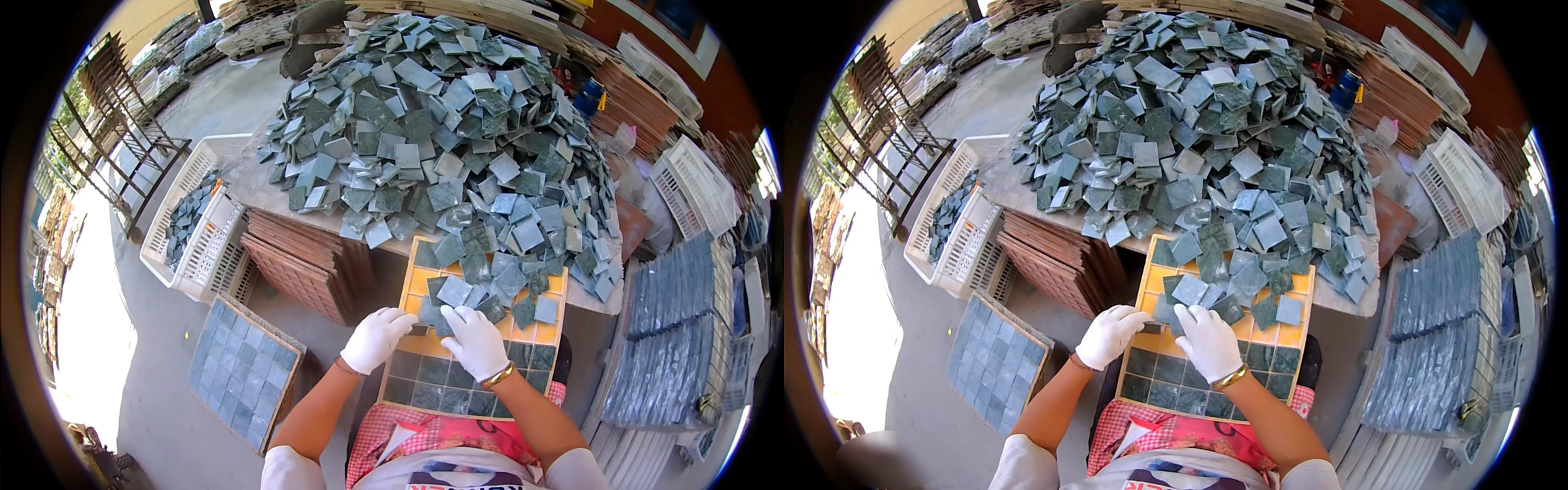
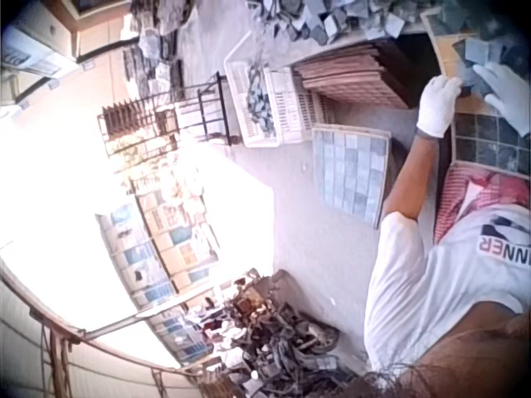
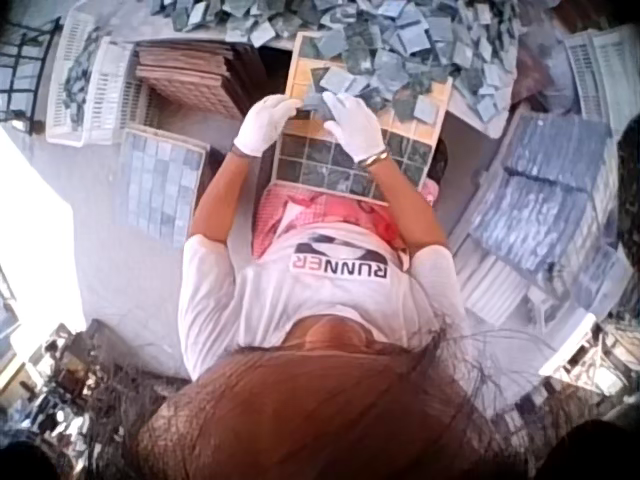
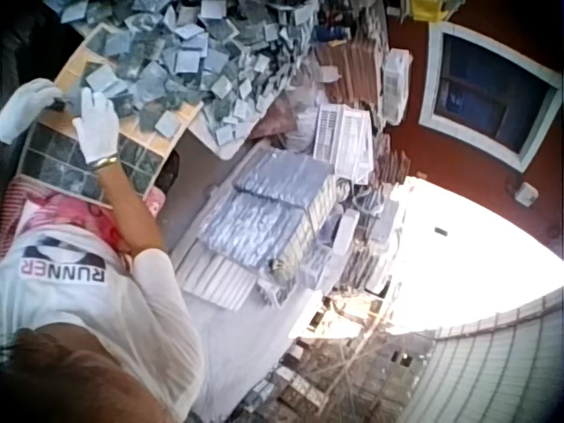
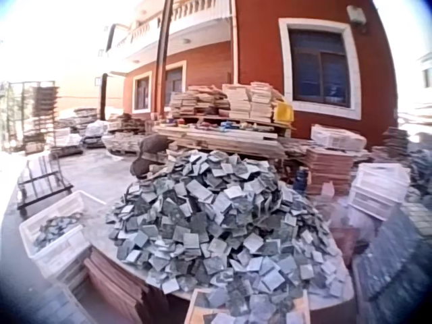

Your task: The person places small square tiles one by one into a grid frame on a table, filling the grid with tiles from a large pile. The person then flips the completed grid to show the back side.

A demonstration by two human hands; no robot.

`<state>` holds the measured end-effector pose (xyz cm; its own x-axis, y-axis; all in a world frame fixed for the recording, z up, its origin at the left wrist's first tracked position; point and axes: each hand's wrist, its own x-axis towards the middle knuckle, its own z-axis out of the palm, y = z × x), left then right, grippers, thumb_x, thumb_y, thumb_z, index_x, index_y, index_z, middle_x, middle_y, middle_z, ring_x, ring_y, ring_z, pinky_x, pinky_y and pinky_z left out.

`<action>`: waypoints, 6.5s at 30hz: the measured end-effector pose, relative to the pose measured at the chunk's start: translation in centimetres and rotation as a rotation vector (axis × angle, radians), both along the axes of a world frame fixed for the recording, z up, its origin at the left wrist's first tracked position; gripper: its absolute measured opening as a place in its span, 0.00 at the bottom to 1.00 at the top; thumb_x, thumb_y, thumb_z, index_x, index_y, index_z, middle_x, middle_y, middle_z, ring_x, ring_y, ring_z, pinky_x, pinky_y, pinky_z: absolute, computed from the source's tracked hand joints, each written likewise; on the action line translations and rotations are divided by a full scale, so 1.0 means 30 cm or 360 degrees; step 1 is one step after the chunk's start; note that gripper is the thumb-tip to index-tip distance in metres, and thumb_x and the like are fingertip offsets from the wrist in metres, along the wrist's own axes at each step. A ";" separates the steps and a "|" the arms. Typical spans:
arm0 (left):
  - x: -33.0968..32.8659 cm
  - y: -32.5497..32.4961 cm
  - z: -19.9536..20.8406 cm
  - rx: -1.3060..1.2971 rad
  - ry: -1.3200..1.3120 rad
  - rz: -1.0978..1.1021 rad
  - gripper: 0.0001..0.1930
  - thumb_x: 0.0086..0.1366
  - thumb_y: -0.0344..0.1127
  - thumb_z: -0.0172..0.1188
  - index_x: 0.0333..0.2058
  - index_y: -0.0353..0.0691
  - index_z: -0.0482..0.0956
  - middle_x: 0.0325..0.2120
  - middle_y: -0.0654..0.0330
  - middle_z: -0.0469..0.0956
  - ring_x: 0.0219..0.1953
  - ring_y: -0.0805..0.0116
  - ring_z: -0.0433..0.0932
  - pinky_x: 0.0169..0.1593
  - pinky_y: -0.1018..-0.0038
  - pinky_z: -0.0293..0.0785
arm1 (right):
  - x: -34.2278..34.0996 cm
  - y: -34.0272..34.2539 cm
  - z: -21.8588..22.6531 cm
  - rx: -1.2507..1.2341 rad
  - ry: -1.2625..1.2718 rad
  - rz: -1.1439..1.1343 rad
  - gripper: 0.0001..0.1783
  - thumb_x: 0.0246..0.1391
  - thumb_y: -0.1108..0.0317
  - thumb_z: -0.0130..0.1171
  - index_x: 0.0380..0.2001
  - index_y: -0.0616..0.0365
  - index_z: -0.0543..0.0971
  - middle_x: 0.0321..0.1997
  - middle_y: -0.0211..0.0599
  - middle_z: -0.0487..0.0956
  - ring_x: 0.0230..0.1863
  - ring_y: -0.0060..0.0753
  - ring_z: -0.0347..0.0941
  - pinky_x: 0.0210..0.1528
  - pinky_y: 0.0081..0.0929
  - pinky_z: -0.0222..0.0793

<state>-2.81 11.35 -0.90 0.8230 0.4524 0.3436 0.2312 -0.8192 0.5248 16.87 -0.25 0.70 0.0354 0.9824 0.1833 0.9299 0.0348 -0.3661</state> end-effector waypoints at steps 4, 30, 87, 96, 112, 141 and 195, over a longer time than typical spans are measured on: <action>0.020 0.018 -0.006 -0.0294 0.0058 0.0052 0.14 0.55 0.24 0.58 0.42 0.38 0.78 0.36 0.55 0.75 0.36 0.54 0.77 0.42 0.67 0.75 | 0.004 0.040 0.004 -0.0142 -0.0169 0.0106 0.28 0.43 0.66 0.67 0.48 0.57 0.69 0.41 0.38 0.70 0.43 0.39 0.72 0.40 0.29 0.75; -0.017 -0.257 -0.015 -0.0011 0.0083 0.0342 0.22 0.52 0.30 0.63 0.48 0.36 0.75 0.48 0.52 0.73 0.54 0.51 0.70 0.56 0.60 0.68 | 0.003 0.001 -0.063 -0.0057 0.0144 0.0289 0.20 0.51 0.71 0.54 0.49 0.56 0.74 0.41 0.39 0.75 0.42 0.44 0.72 0.43 0.35 0.72; 0.067 0.024 0.033 -0.1471 -0.0217 0.0685 0.14 0.66 0.28 0.50 0.46 0.33 0.79 0.30 0.59 0.81 0.29 0.77 0.78 0.33 0.78 0.75 | 0.108 -0.025 -0.018 -0.0266 0.1113 -0.0204 0.16 0.58 0.59 0.54 0.48 0.52 0.74 0.40 0.47 0.80 0.41 0.52 0.77 0.44 0.39 0.71; 0.072 0.041 0.000 -0.0715 -0.0100 0.0608 0.19 0.56 0.29 0.61 0.48 0.35 0.77 0.46 0.49 0.77 0.46 0.51 0.77 0.50 0.67 0.74 | 0.105 0.156 -0.003 -0.0643 0.1182 -0.0199 0.14 0.57 0.60 0.56 0.44 0.54 0.78 0.31 0.44 0.81 0.36 0.42 0.80 0.32 0.34 0.74; 0.037 0.045 0.000 -0.0192 0.0250 0.0171 0.25 0.51 0.29 0.64 0.51 0.38 0.72 0.49 0.54 0.71 0.48 0.50 0.71 0.53 0.62 0.70 | 0.159 0.131 0.012 -0.0362 0.0430 0.0051 0.23 0.52 0.66 0.56 0.53 0.50 0.74 0.39 0.44 0.78 0.42 0.48 0.75 0.46 0.38 0.71; 0.078 -0.007 0.014 -0.0116 0.0337 0.0109 0.21 0.51 0.27 0.62 0.47 0.41 0.75 0.49 0.56 0.73 0.43 0.52 0.74 0.47 0.62 0.73 | 0.092 0.020 -0.026 -0.0339 0.0694 0.0168 0.11 0.56 0.66 0.54 0.42 0.52 0.79 0.40 0.41 0.79 0.43 0.46 0.75 0.48 0.38 0.71; 0.160 -0.006 -0.059 0.0009 0.0275 0.0379 0.31 0.60 0.43 0.57 0.61 0.38 0.64 0.62 0.50 0.63 0.65 0.51 0.59 0.66 0.52 0.53 | 0.404 0.631 0.169 -0.0090 0.1428 -0.0361 0.14 0.59 0.62 0.57 0.42 0.61 0.81 0.33 0.35 0.82 0.28 0.28 0.78 0.28 0.23 0.72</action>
